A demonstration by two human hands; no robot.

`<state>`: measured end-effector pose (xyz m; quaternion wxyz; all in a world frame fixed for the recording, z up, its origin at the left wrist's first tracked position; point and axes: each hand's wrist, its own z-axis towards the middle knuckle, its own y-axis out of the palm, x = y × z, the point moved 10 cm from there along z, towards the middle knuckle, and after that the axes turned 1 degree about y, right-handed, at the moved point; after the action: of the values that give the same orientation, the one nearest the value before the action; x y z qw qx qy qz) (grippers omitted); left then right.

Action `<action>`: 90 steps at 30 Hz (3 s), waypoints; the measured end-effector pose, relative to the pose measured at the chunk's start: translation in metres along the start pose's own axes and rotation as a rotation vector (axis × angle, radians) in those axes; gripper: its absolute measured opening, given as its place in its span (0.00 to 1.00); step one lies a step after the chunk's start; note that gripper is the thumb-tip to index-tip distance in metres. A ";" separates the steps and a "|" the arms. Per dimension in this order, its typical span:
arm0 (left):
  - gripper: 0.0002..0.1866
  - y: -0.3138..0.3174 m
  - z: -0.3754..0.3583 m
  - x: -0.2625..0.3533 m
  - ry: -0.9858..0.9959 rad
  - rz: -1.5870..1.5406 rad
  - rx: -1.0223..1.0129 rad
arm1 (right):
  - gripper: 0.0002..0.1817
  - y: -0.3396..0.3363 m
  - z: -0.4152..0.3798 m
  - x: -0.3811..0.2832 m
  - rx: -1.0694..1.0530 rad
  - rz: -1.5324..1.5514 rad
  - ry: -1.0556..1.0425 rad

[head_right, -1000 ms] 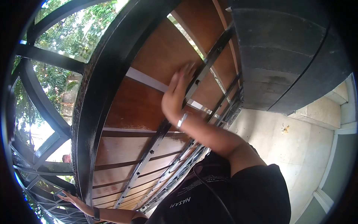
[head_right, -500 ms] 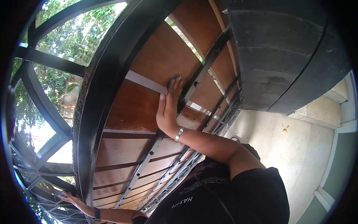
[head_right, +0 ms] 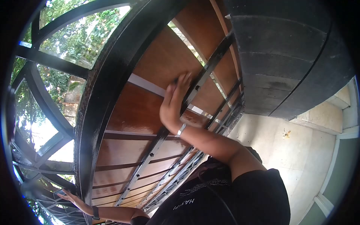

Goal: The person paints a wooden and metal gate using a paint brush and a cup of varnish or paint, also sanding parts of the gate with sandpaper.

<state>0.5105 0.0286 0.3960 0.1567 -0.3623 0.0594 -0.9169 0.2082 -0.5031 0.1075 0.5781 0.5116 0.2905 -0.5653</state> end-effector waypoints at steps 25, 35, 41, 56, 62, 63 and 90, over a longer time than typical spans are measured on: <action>0.45 0.009 -0.009 0.029 0.116 0.293 0.047 | 0.26 -0.070 0.067 0.049 0.055 0.350 0.209; 0.48 0.014 -0.010 0.041 0.197 0.378 0.056 | 0.10 -0.107 0.092 0.004 -0.010 0.300 -0.079; 0.45 0.009 -0.024 0.047 0.214 0.420 0.142 | 0.15 -0.131 0.033 -0.016 -0.513 -0.156 0.046; 0.23 0.290 -0.483 0.150 -0.882 -1.204 -1.014 | 0.17 -0.152 -0.068 -0.072 -1.220 0.033 0.372; 0.13 0.363 -0.517 0.223 -0.731 -1.183 -1.038 | 0.25 -0.230 0.043 -0.081 -0.863 -0.156 -0.174; 0.11 0.377 -0.521 0.227 -0.692 -1.119 -1.012 | 0.24 -0.242 0.064 -0.103 -0.819 -0.280 -0.387; 0.18 0.429 -0.338 0.198 -0.154 -0.330 0.029 | 0.14 -0.390 0.263 -0.159 -0.045 -0.711 -1.428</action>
<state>0.2480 -0.4431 0.1820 0.0136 -0.4341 -0.0263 -0.9004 -0.2569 -0.6244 0.2316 0.4195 -0.1091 0.0071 -0.9011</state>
